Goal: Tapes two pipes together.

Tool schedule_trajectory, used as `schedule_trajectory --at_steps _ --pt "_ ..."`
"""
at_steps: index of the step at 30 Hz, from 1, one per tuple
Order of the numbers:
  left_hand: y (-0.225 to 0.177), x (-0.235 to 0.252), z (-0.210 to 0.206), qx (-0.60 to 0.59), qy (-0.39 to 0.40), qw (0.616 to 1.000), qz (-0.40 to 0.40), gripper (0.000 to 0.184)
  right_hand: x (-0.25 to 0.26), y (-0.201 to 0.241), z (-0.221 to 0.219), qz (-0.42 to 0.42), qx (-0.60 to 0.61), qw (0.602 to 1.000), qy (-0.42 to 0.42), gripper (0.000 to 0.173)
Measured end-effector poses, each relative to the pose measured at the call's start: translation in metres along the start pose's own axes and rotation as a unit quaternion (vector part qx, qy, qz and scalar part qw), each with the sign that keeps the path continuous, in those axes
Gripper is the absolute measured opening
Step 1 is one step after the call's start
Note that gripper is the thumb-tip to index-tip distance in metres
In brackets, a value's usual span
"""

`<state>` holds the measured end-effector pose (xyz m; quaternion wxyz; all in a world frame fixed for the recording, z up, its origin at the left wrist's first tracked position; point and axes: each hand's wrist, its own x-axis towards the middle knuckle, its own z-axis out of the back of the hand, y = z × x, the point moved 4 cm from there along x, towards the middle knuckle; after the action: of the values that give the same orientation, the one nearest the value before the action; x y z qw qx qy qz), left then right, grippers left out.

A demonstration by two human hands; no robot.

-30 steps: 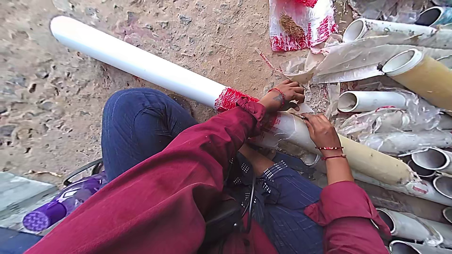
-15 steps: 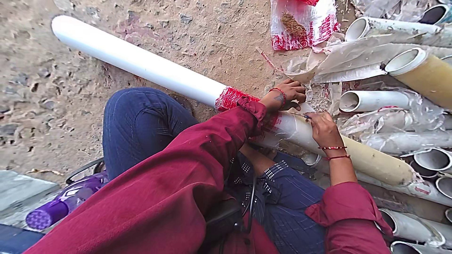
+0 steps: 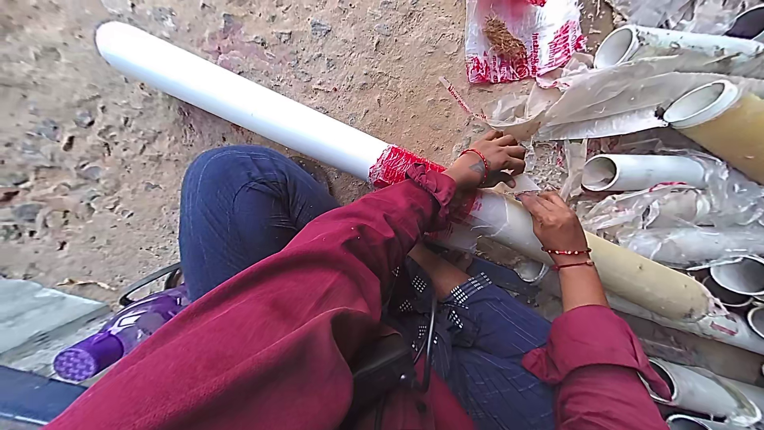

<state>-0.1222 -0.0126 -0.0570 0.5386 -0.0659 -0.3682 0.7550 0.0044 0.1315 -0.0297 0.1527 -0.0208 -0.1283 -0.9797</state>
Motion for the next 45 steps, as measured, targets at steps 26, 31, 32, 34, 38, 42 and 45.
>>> schedule_trajectory --at_steps 26,31,32,34,38,42,45 --pt "-0.006 0.002 0.002 0.046 0.039 0.994 0.089 0.025 -0.006 -0.003 -0.004 -0.008 -0.023 1.0 0.007 0.03" --pt "-0.003 0.004 0.001 0.043 0.034 0.994 0.096 0.022 0.025 0.012 -0.016 -0.01 -0.001 0.999 0.033 0.027" --pt "-0.002 0.003 0.001 0.043 0.027 0.994 0.096 0.022 0.025 0.011 -0.014 -0.027 0.005 0.999 0.042 0.027" --pt "-0.003 0.002 0.002 0.036 0.021 0.994 0.101 0.023 0.02 0.004 -0.007 -0.055 0.019 0.997 0.057 0.025" --pt "-0.004 0.005 0.004 0.007 0.059 0.988 0.145 0.027 0.021 0.002 -0.008 -0.073 0.038 0.995 0.064 0.025" --pt "-0.003 0.006 0.007 -0.029 0.101 0.975 0.197 0.028 0.029 0.007 -0.013 -0.082 0.023 0.994 0.072 0.024" --pt "-0.001 0.006 0.008 -0.036 0.118 0.969 0.216 0.029 0.024 0.002 -0.009 -0.076 0.027 0.994 0.075 0.024"
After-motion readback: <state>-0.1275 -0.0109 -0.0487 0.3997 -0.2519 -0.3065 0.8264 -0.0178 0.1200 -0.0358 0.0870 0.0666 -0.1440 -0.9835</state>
